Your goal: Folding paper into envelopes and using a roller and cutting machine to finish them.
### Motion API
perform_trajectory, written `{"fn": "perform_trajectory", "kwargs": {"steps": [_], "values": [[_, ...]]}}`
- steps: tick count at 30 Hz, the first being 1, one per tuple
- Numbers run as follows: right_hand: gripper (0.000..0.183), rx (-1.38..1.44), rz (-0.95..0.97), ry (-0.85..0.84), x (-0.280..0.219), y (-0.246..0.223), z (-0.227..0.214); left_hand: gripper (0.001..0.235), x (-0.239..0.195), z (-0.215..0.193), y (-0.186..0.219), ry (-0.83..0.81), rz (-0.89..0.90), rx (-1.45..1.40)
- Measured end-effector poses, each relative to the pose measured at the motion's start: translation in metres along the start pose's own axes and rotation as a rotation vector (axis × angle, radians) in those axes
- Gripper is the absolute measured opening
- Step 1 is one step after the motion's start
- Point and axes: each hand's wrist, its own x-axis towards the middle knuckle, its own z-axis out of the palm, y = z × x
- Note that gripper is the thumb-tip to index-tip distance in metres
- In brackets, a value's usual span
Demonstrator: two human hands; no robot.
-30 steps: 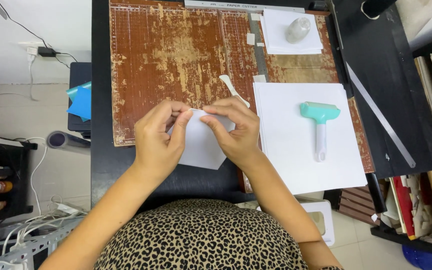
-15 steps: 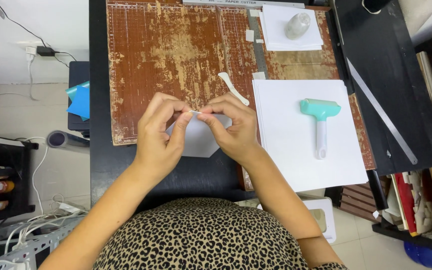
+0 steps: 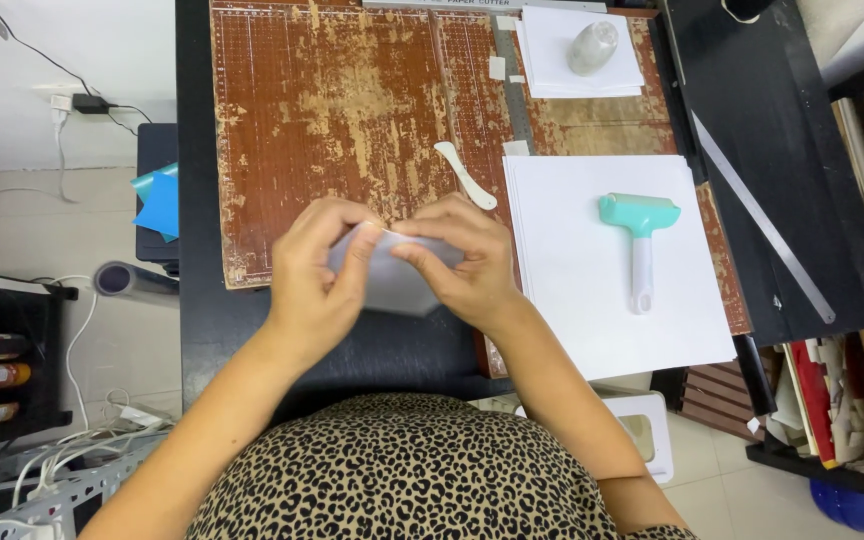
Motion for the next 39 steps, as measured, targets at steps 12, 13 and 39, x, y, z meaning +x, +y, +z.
{"fn": "perform_trajectory", "kwargs": {"steps": [12,13,39], "values": [[0.009,-0.067,0.043,0.025,-0.0033,0.0008,-0.0049,0.001,-0.0058,-0.0011,-0.0051,0.015,-0.193,-0.074],[0.009,-0.066,0.043,0.025,-0.0033,0.0017,-0.0041,0.001,-0.0053,-0.0012,-0.0039,0.016,-0.193,-0.073],[0.008,-0.215,-0.136,-0.069,-0.0003,0.0038,0.0017,0.008,-0.0027,-0.0032,-0.0058,-0.017,-0.067,-0.044]]}}
